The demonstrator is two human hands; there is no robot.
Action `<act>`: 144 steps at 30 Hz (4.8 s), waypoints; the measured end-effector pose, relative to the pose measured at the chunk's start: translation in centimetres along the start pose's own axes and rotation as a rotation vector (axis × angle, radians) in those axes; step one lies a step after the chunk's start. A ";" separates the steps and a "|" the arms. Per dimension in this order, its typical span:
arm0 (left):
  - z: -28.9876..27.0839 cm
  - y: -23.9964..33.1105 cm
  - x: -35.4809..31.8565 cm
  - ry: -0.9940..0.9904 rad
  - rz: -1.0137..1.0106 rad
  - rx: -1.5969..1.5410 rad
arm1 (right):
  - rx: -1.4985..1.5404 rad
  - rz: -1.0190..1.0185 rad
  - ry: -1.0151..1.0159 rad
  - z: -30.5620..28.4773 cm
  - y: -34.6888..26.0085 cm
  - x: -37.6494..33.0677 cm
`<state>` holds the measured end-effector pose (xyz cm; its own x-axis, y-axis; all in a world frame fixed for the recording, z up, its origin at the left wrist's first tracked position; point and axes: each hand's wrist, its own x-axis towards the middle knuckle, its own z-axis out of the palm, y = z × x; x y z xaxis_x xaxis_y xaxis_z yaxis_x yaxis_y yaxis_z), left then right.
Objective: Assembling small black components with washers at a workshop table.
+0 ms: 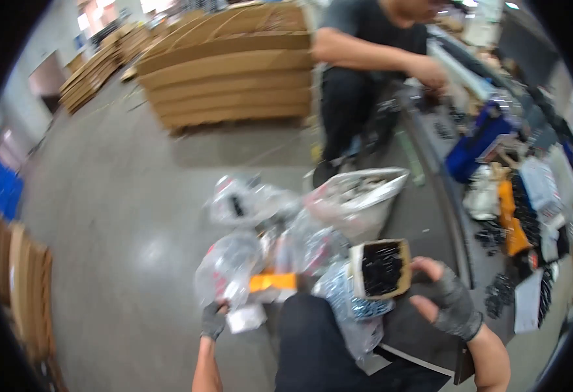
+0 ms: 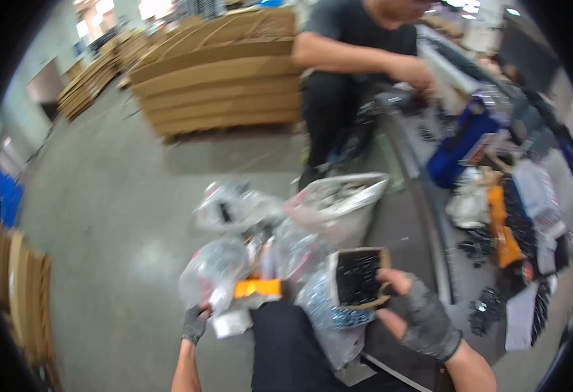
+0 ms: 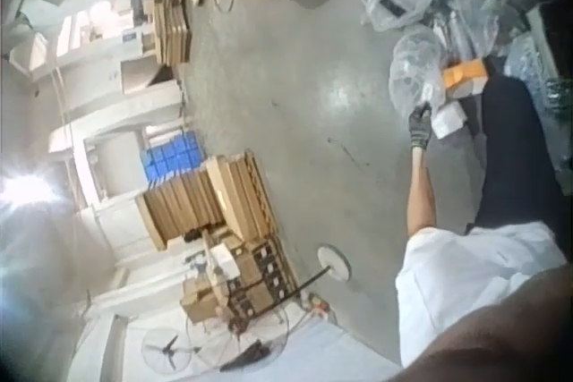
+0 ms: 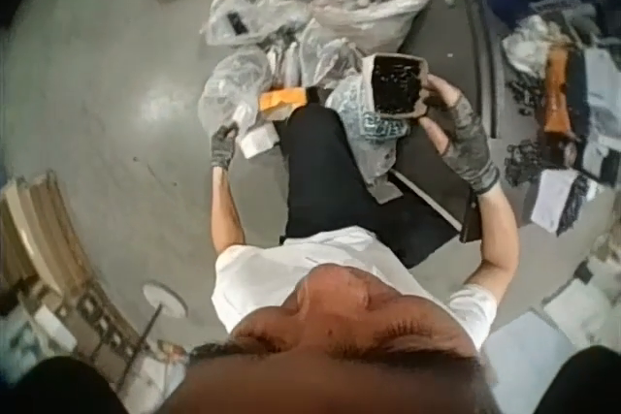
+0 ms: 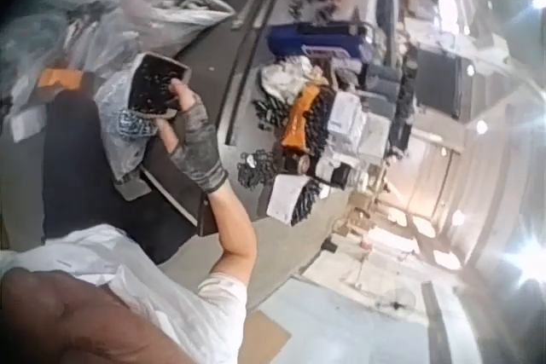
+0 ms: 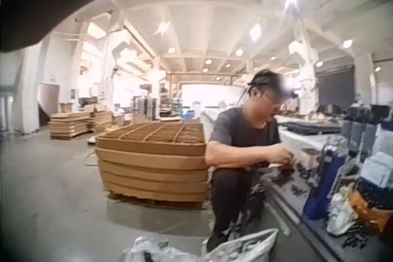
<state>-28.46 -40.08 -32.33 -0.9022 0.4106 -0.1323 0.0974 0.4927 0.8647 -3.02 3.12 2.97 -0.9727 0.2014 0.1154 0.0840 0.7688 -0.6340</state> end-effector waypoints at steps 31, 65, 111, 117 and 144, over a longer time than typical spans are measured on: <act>32.3 -11.8 33.5 -0.315 0.118 -0.279 | -0.075 0.046 -0.145 0.8 2.6 3.3; 15.5 -6.7 21.6 -0.119 -0.256 -0.695 | -0.090 -0.045 -0.214 2.5 3.7 -0.4; 35.4 63.5 3.1 -0.836 0.876 0.322 | -0.417 -0.115 0.044 1.7 6.7 -0.8; 35.1 64.4 2.6 -0.699 0.946 0.518 | -0.430 -0.139 -0.006 0.8 6.2 -1.2; 17.3 31.5 12.0 0.002 0.401 -0.483 | -0.603 -0.197 -0.041 -0.4 5.4 -1.9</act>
<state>-28.95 -6.33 -15.04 -0.8354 0.4903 0.2486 0.2283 -0.1021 0.9682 -0.65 7.13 -0.35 -0.9888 0.0072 0.1489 -0.0018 0.9982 -0.0602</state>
